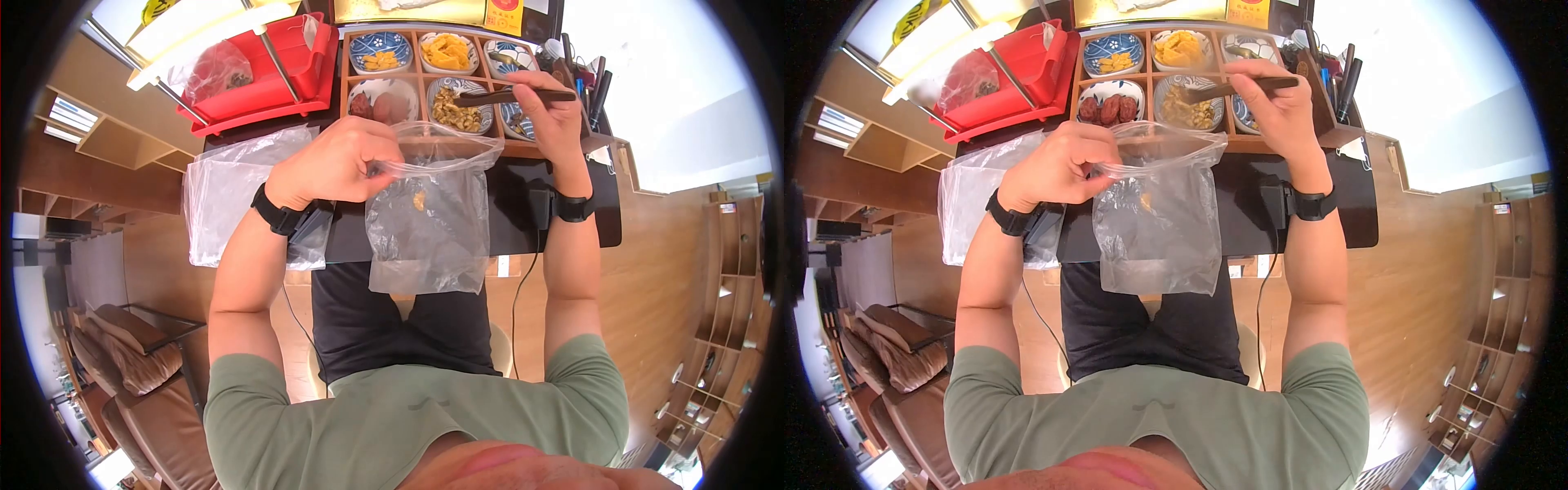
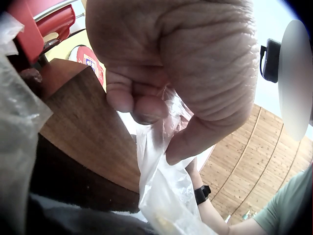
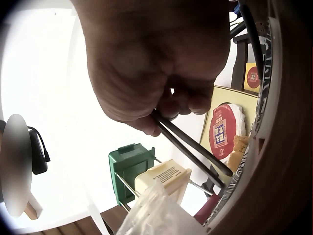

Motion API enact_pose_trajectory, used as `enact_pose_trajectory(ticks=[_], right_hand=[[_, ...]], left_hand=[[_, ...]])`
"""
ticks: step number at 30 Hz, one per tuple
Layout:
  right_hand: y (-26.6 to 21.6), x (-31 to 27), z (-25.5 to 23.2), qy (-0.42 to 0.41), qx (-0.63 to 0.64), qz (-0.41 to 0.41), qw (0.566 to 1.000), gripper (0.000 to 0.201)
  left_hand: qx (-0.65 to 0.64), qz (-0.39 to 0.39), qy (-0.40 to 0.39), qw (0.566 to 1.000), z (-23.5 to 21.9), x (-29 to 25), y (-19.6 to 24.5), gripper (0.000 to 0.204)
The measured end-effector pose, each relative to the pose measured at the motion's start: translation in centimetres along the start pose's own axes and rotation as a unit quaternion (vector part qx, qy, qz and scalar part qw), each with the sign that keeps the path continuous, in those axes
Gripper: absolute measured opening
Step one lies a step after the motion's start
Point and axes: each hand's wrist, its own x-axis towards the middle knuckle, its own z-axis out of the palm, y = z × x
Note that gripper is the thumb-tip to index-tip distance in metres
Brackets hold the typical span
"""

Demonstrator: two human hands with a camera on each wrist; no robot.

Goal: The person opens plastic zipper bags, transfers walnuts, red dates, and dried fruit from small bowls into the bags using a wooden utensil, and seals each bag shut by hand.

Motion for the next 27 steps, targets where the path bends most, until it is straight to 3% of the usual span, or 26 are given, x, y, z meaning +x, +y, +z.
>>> enact_pose_trajectory(ticks=[5, 11, 17, 18, 19, 21, 23, 24, 25, 27], right_hand=[[0.8, 0.0, 0.6, -0.068, -0.045, -0.008, 0.997, 0.014], [0.0, -0.4, 1.2, -0.053, -0.073, 0.001, 0.996, 0.015], [0.2, -0.4, 0.1, 0.038, -0.043, -0.009, 0.998, 0.020], [0.1, -0.3, 0.0, 0.057, 0.125, 0.012, 0.990, 0.021], [0.1, -0.2, -0.3, 0.076, 0.289, 0.032, 0.954, 0.021], [-0.3, -0.4, -0.5, 0.031, 0.352, 0.010, 0.935, 0.022], [-0.5, -1.0, -0.3, -0.056, 0.311, 0.015, 0.949, 0.019], [-0.7, -1.2, -0.1, -0.078, 0.221, 0.017, 0.972, 0.015], [-0.9, -1.1, 0.2, -0.077, 0.223, 0.018, 0.972, 0.015], [-1.4, -1.0, 0.7, -0.165, 0.145, 0.012, 0.975, 0.012]], left_hand=[[-0.004, 0.003, -0.004, 1.000, 0.0, 0.0, -0.1, 0.013], [-0.012, -0.006, -0.001, 1.000, 0.0, 0.0, 0.1, 0.012], [0.000, 0.010, 0.004, 1.000, 0.1, 0.0, -0.2, 0.011], [-0.001, 0.008, 0.005, 1.000, 0.1, -0.1, -0.2, 0.011], [-0.002, 0.007, 0.005, 1.000, 0.1, -0.1, -0.2, 0.011], [-0.002, 0.005, 0.005, 1.000, 0.1, -0.1, -0.1, 0.012], [0.001, 0.004, 0.003, 1.000, 0.1, -0.1, -0.1, 0.012], [0.001, 0.003, 0.002, 1.000, 0.0, -0.1, -0.1, 0.012], [0.003, -0.004, -0.003, 1.000, 0.0, -0.1, 0.0, 0.012], [0.005, -0.009, -0.010, 1.000, 0.0, -0.1, 0.0, 0.012]])
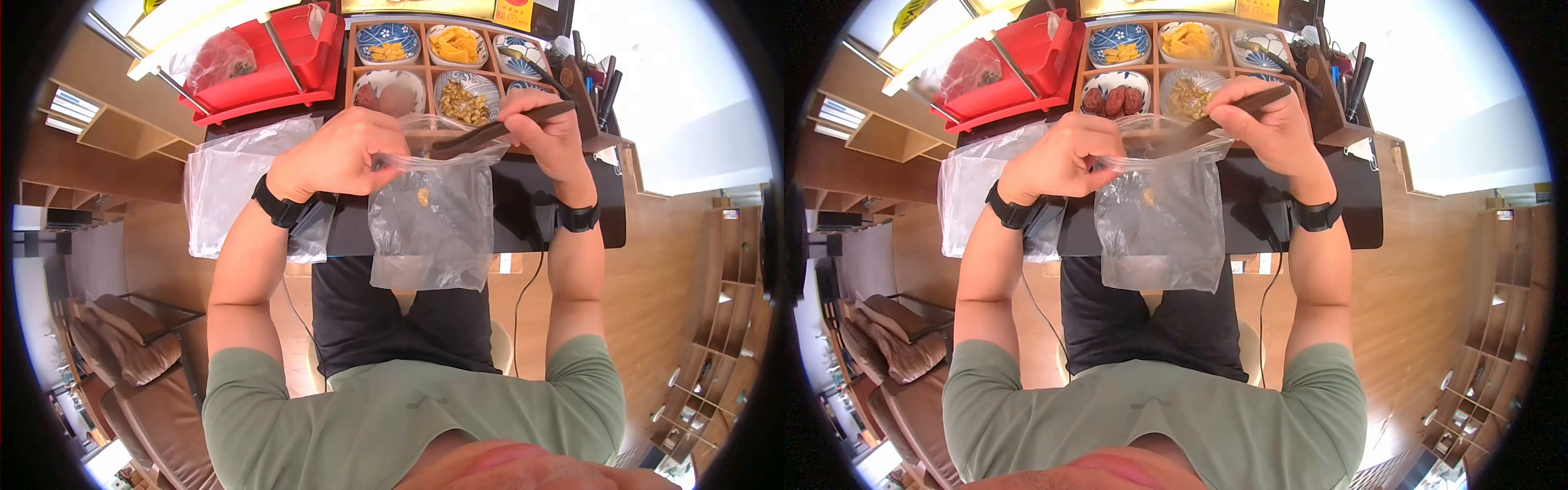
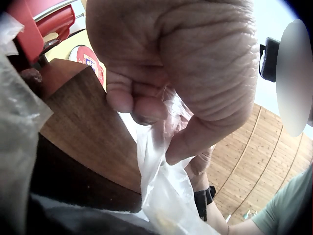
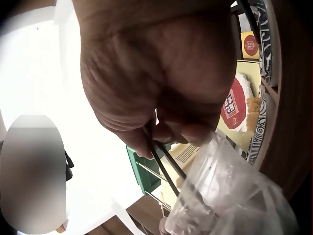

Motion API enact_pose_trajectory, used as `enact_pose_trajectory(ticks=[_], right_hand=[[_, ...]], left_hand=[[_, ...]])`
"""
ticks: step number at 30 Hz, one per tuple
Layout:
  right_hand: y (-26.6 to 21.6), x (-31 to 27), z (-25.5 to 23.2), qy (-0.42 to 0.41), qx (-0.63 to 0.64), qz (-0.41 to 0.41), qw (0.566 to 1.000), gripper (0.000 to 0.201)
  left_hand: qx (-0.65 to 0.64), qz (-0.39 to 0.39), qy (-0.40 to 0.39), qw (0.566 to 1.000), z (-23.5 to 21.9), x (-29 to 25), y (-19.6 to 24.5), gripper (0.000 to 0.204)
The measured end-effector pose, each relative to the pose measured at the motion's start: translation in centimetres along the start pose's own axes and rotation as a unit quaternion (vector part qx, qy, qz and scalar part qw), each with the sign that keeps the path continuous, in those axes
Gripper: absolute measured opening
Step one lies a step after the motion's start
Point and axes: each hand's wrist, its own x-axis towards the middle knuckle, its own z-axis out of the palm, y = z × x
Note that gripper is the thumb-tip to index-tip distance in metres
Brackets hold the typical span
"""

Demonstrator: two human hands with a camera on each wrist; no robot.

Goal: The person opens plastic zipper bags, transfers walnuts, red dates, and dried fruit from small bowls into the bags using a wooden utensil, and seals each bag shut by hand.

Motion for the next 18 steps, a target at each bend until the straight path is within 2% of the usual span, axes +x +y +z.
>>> enact_pose_trajectory(ticks=[2, 4, 5, 8, 9, 10, 12, 18], right_hand=[[0.3, -0.2, 0.0, 0.023, 0.036, 0.027, 0.999, 0.010], [0.9, 0.0, -0.9, 0.151, 0.154, 0.013, 0.976, 0.012], [1.1, 0.1, -1.3, 0.152, 0.149, 0.012, 0.977, 0.012], [1.4, 0.3, -2.0, 0.300, -0.088, -0.001, 0.950, 0.019], [1.4, 0.6, -1.8, 0.305, -0.239, -0.028, 0.921, 0.021], [1.1, 0.7, -1.5, 0.306, -0.238, -0.029, 0.921, 0.021], [0.7, 0.8, -0.9, 0.260, -0.325, -0.020, 0.909, 0.020], [0.5, 1.0, -0.2, 0.177, -0.373, 0.009, 0.911, 0.015]], left_hand=[[-0.001, 0.003, 0.002, 1.000, 0.0, 0.0, -0.1, 0.012], [0.004, 0.002, -0.006, 1.000, -0.2, 0.2, 0.3, 0.011], [0.010, -0.004, -0.014, 1.000, -0.3, 0.3, 0.4, 0.011], [0.002, -0.004, -0.003, 1.000, 0.0, 0.1, 0.0, 0.012], [0.003, -0.004, -0.003, 1.000, 0.0, 0.1, 0.0, 0.012], [0.002, -0.003, -0.001, 1.000, 0.0, 0.1, 0.0, 0.012], [0.002, -0.002, 0.000, 1.000, 0.0, 0.1, 0.0, 0.012], [0.003, 0.008, 0.006, 1.000, 0.0, 0.2, 0.2, 0.012]])
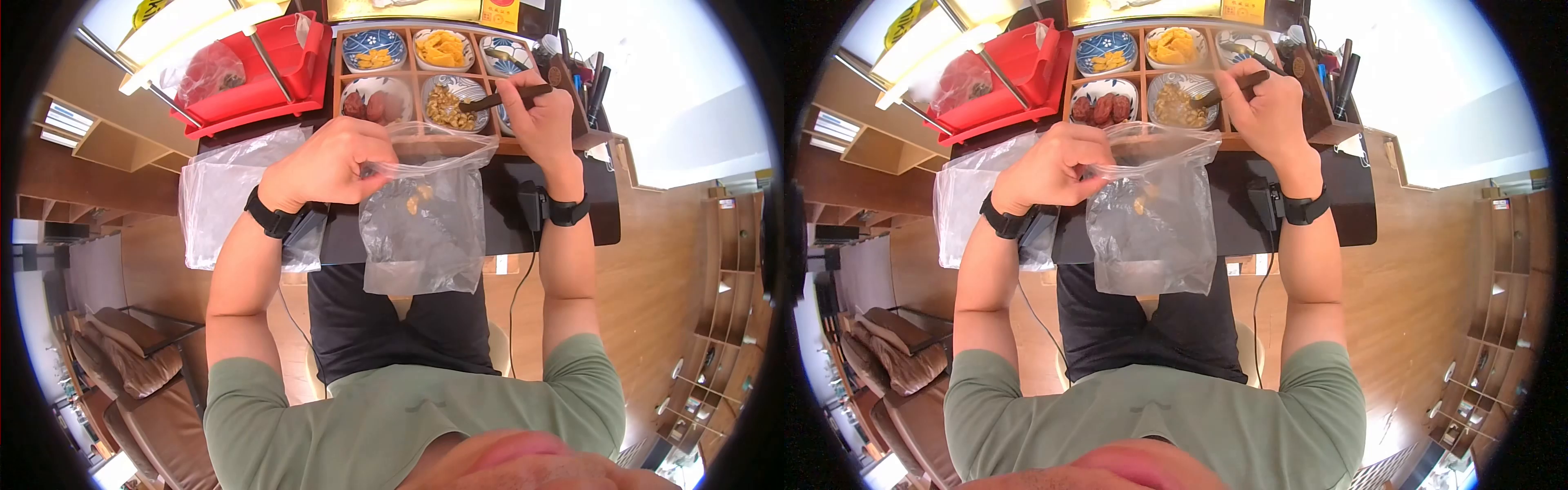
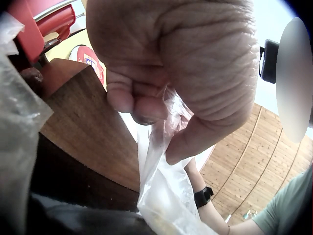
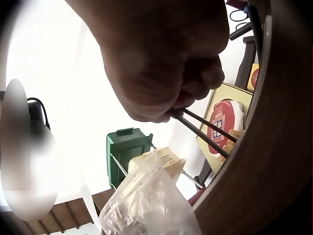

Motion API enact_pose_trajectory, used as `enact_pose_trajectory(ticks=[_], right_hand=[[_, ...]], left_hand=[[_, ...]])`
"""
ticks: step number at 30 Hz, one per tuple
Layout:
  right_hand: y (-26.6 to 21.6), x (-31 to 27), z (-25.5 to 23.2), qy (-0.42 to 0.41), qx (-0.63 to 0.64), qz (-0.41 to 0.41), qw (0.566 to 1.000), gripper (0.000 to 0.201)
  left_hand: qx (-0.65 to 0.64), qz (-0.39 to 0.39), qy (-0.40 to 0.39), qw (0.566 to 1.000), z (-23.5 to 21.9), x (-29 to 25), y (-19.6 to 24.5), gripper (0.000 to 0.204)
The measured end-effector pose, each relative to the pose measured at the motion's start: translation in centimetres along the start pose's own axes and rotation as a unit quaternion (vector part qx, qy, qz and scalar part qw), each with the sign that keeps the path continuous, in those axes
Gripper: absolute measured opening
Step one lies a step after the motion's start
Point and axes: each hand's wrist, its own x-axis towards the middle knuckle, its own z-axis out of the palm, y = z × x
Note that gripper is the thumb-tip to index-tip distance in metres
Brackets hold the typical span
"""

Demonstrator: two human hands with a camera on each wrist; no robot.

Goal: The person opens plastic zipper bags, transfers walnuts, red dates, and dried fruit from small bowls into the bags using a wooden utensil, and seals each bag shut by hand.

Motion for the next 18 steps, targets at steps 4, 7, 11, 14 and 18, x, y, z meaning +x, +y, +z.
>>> enact_pose_trajectory(ticks=[4, 7, 11, 14, 18], right_hand=[[-0.2, -0.1, 0.2, -0.009, 0.009, -0.005, 1.000, 0.015], [0.4, -0.1, 0.7, -0.024, 0.044, 0.008, 0.999, 0.013], [0.6, -0.3, 0.6, -0.028, 0.070, -0.036, 0.996, 0.014], [0.5, -0.2, 0.5, -0.034, 0.056, -0.035, 0.997, 0.016], [0.3, -0.1, 0.6, 0.013, 0.081, -0.026, 0.996, 0.018]], left_hand=[[-0.003, 0.001, 0.002, 1.000, 0.0, 0.0, 0.0, 0.013], [-0.006, -0.003, 0.001, 1.000, 0.0, 0.0, 0.0, 0.013], [-0.004, -0.002, -0.002, 1.000, 0.1, -0.1, -0.2, 0.013], [-0.005, -0.008, -0.002, 1.000, 0.0, 0.0, 0.0, 0.012], [-0.005, -0.008, -0.002, 1.000, 0.0, 0.0, 0.1, 0.012]])
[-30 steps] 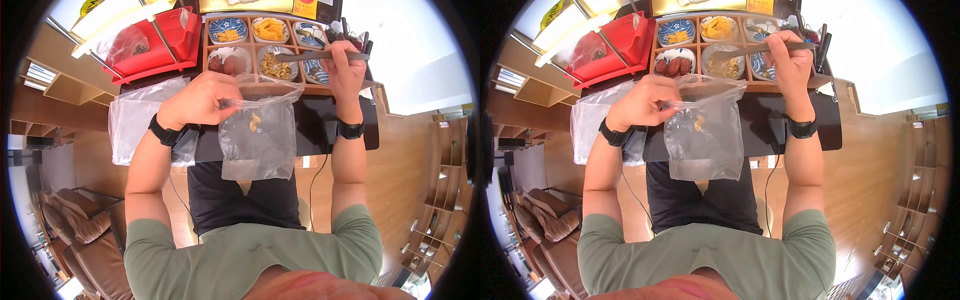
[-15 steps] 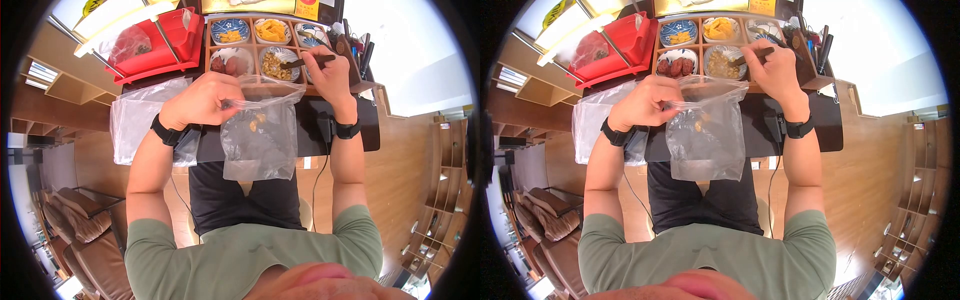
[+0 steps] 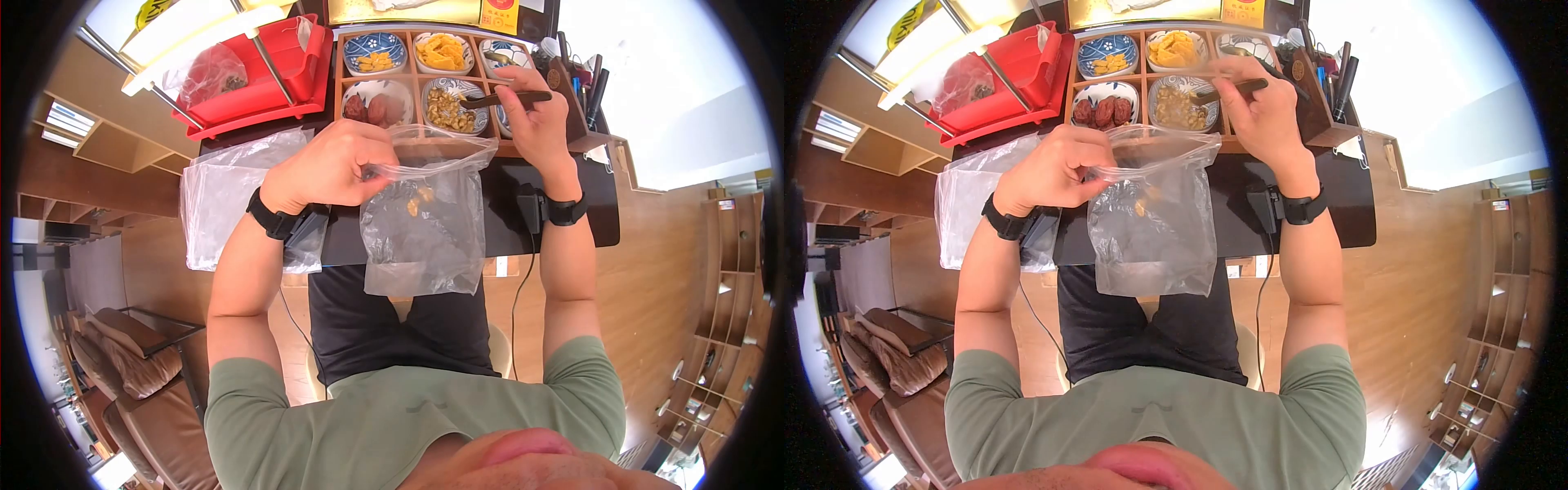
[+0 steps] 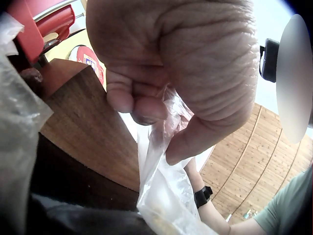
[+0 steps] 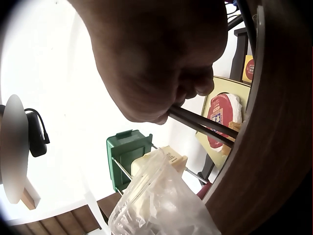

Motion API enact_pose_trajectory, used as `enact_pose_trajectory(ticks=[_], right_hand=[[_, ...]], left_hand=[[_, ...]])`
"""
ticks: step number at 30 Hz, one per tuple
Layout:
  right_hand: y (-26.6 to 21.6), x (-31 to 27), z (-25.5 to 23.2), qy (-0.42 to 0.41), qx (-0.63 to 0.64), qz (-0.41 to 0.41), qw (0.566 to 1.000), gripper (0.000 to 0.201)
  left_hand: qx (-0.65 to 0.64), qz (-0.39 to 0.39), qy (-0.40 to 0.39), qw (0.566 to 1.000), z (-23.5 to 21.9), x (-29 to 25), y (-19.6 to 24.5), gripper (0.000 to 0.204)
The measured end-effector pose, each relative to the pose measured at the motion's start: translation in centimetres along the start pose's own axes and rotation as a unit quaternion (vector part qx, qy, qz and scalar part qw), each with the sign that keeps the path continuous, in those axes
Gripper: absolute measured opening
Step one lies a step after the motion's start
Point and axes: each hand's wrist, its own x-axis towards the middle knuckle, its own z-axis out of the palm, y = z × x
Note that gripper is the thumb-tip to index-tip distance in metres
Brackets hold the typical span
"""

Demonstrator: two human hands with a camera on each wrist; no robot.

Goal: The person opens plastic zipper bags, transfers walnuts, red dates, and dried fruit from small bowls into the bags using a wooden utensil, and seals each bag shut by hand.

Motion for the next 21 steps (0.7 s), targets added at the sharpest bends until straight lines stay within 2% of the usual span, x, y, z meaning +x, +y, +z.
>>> enact_pose_trajectory(ticks=[4, 6, 7, 8, 10, 12, 14, 15, 16, 18, 19, 20, 21], right_hand=[[0.5, -0.2, -0.3, 0.031, 0.026, 0.007, 0.999, 0.017], [1.5, -0.3, -0.7, 0.093, 0.171, 0.038, 0.980, 0.018], [1.0, -0.4, -1.0, 0.083, 0.301, 0.084, 0.946, 0.021], [0.5, -0.4, -1.2, 0.081, 0.302, 0.084, 0.946, 0.021], [-0.6, -0.4, -1.3, 0.003, 0.485, 0.060, 0.873, 0.025], [-0.7, -0.7, -1.1, -0.024, 0.478, 0.065, 0.876, 0.018], [-1.6, -0.7, -0.7, -0.099, 0.264, -0.007, 0.959, 0.009], [-2.4, -0.9, -0.7, -0.122, 0.279, 0.053, 0.951, 0.008], [-2.0, -1.0, -0.8, -0.120, 0.279, 0.054, 0.951, 0.008], [-0.8, -1.2, -0.8, -0.106, 0.373, 0.114, 0.915, 0.007], [-1.1, -1.0, -0.7, -0.041, 0.368, 0.127, 0.920, 0.009], [-0.6, -0.9, -0.6, -0.041, 0.368, 0.127, 0.920, 0.009], [0.1, -0.7, -0.4, 0.011, 0.353, 0.120, 0.928, 0.010]], left_hand=[[0.013, 0.007, -0.005, 1.000, 0.0, 0.0, -0.2, 0.012], [0.020, 0.005, -0.004, 1.000, 0.0, -0.1, -0.2, 0.012], [0.014, 0.001, -0.005, 1.000, 0.0, -0.1, -0.2, 0.012], [0.008, -0.002, -0.006, 1.000, 0.0, -0.1, -0.2, 0.012], [0.007, -0.003, -0.004, 1.000, 0.1, -0.1, -0.2, 0.012], [0.006, -0.004, -0.003, 1.000, 0.1, -0.2, -0.2, 0.012], [0.006, 0.002, 0.001, 1.000, 0.1, -0.1, -0.3, 0.013], [0.005, 0.002, -0.001, 1.000, 0.1, -0.1, -0.3, 0.013], [0.012, 0.003, -0.004, 1.000, 0.1, -0.1, -0.4, 0.013], [0.019, 0.006, -0.007, 1.000, 0.1, -0.1, -0.4, 0.013], [0.014, 0.001, -0.009, 1.000, 0.0, -0.1, -0.3, 0.013], [0.009, -0.005, -0.011, 1.000, 0.0, -0.1, -0.3, 0.013], [0.009, -0.004, -0.010, 1.000, 0.1, -0.1, -0.3, 0.013]])
